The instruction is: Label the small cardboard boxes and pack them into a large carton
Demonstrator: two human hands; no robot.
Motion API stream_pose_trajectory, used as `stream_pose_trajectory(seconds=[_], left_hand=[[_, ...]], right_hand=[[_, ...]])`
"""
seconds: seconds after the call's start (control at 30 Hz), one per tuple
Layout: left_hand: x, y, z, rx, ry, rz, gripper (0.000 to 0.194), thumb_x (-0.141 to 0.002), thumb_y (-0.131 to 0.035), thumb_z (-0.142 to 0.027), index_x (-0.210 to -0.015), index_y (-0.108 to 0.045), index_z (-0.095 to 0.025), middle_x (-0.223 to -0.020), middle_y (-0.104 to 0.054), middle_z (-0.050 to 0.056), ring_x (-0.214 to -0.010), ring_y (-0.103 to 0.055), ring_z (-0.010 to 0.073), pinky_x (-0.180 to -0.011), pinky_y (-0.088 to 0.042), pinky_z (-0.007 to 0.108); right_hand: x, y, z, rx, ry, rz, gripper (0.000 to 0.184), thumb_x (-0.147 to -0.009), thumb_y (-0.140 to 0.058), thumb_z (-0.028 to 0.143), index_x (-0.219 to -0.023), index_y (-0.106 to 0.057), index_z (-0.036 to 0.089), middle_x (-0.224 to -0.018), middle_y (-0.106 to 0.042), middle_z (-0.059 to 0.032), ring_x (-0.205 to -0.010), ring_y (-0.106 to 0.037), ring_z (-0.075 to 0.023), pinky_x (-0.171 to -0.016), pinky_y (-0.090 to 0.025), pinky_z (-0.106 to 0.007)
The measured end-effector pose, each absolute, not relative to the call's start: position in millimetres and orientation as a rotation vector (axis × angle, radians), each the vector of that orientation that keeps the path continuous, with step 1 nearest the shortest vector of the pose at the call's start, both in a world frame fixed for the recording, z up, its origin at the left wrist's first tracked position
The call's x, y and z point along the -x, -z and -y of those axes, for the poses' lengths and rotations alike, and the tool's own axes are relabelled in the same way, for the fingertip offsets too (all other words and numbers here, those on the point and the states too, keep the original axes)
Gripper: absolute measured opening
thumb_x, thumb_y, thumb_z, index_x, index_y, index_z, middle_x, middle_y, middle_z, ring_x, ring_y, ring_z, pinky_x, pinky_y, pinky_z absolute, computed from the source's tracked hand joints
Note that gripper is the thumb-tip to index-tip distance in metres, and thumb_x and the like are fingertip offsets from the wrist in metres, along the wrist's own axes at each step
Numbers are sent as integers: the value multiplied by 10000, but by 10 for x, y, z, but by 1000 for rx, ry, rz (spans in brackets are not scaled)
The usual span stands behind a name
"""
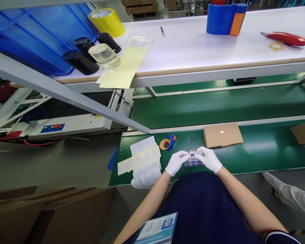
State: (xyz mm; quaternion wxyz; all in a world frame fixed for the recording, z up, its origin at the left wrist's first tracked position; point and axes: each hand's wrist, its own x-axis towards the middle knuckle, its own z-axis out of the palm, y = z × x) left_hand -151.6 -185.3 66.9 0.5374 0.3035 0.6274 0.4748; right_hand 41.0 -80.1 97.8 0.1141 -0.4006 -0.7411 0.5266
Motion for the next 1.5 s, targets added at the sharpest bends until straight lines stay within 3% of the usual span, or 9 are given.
stream_pose_trajectory(seconds=[0.17, 0.37, 0.53, 0.67, 0.77, 0.87, 1.2, 1.37, 1.5], left_hand=[[1515, -641, 1831, -642, -1170, -1553, 347, -765, -789, -494, -863, -772, -162, -871, -771, 76, -849, -699, 238, -790, -550, 356], [1496, -658, 1810, -585, -1193, -1529, 354, -744, -804, -500, -850, -775, -163, -873, -766, 69, -860, -686, 231, -816, -530, 347], [1463, -612, 1811, -444, -1212, -1502, 354, -754, -797, -493, -869, -771, -159, -883, -751, 66, -853, -665, 216, -795, -512, 329], [1464, -593, 1808, -471, -1193, -1513, 371, -763, -785, -511, -896, -776, -165, -924, -757, 75, -891, -671, 230, -813, -515, 338], [1477, -581, 1797, -551, -1189, -1481, 384, -785, -763, -529, -921, -778, -170, -960, -763, 83, -923, -678, 240, -844, -519, 350], [1484, -571, 1782, -582, -1174, -1466, 387, -799, -753, -528, -937, -778, -167, -985, -764, 92, -937, -681, 244, -842, -528, 352], [1515, -412, 1676, -373, -1152, -1424, 398, -758, -806, -503, -953, -783, -157, -970, -758, 84, -884, -685, 225, -784, -542, 328], [1726, -50, 1388, -287, -1217, -1534, 453, -684, -872, -467, -986, -781, -141, -983, -752, 98, -903, -686, 239, -802, -546, 342], [1892, 349, 1070, -34, -1334, -1403, 413, -702, -878, -314, -1045, -751, -122, -1039, -752, 117, -939, -700, 237, -876, -553, 367]], right_hand=[[-433, -1004, 803, 1138, -1187, 2178, 240, -949, -614, 366, -1134, -678, 228, -1125, -699, -76, -994, -666, -229, -946, -540, -407], [-449, -969, 797, 1017, -880, 2332, 211, -997, -541, 297, -1032, -746, 262, -1089, -694, -85, -1039, -629, -268, -980, -516, -461], [-449, -925, 864, 1024, -763, 2290, 218, -987, -545, 280, -976, -761, 262, -1204, -644, -108, -1127, -580, -297, -1018, -493, -501], [-377, -930, 896, 1025, -865, 2198, 256, -1003, -507, 277, -1148, -718, 272, -1204, -665, -101, -1160, -591, -284, -1061, -483, -502], [-303, -901, 893, 1025, -1016, 2194, 406, -998, -508, 273, -1397, -580, 285, -1140, -706, -79, -1094, -634, -265, -1026, -514, -482], [-251, -875, 875, 1033, -1032, 2199, 495, -991, -505, 253, -1485, -498, 291, -1082, -719, -64, -1025, -651, -251, -981, -529, -455], [-281, -962, 826, 1009, -1087, 2126, 418, -1009, -442, 255, -1409, -561, 288, -1004, -703, -61, -1029, -635, -247, -1008, -512, -448], [-792, -924, 316, 1289, -1097, 1814, 361, -1020, -414, 350, -1318, -566, 216, -1062, -661, -90, -990, -669, -219, -972, -545, -399], [-1319, -885, -209, 1478, -1068, 1766, 421, -980, -473, 376, -1360, -511, 198, -1000, -689, -72, -917, -686, -217, -928, -557, -408]])
